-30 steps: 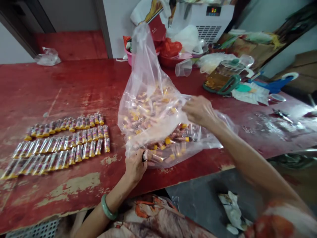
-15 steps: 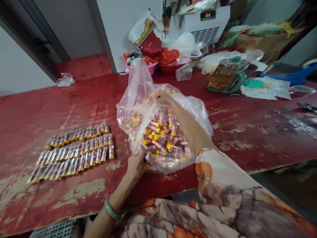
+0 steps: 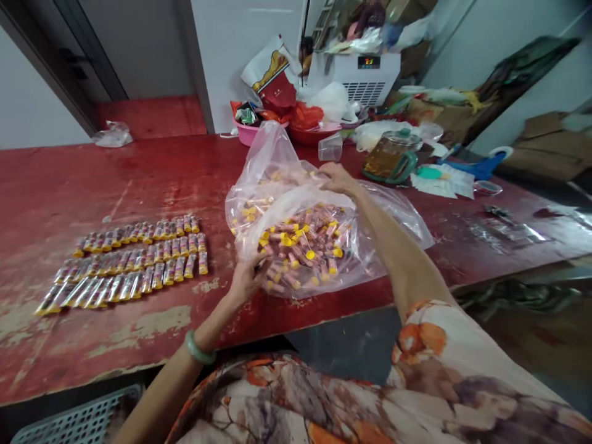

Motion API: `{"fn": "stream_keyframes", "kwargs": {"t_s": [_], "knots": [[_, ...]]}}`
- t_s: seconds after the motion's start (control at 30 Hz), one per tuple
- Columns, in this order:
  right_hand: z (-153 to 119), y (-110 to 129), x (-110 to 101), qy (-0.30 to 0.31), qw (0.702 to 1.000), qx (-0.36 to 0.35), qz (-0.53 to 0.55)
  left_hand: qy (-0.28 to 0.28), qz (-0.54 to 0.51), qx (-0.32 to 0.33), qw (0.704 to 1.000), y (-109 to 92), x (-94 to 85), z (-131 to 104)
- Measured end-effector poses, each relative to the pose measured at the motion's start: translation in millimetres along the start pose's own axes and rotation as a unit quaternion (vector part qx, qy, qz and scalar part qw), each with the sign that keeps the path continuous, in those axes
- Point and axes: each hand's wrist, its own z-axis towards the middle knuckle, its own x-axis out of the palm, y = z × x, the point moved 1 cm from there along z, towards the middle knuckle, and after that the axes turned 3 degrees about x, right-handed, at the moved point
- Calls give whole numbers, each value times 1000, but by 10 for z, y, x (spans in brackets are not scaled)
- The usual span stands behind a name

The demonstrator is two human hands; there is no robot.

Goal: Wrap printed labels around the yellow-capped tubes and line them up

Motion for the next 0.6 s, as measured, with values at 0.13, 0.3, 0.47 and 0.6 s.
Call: {"fn": "stream_keyframes", "kwargs": {"t_s": [0.13, 0.3, 0.47, 0.6], "knots": [[-652, 214, -114, -112, 993, -39, -22, -120, -316, -228, 913, -99, -270, -448], [-1470, 397, 351, -34, 994, -102, -32, -127, -484, -327, 802, -166, -304, -755], [-1492, 389, 559, -11, 994, -110, 3, -123, -515, -313, 789, -231, -317, -1004], [-1309, 541, 474, 9, 988, -152, 39, -196, -512, -317, 774, -256, -453, -1080]]}}
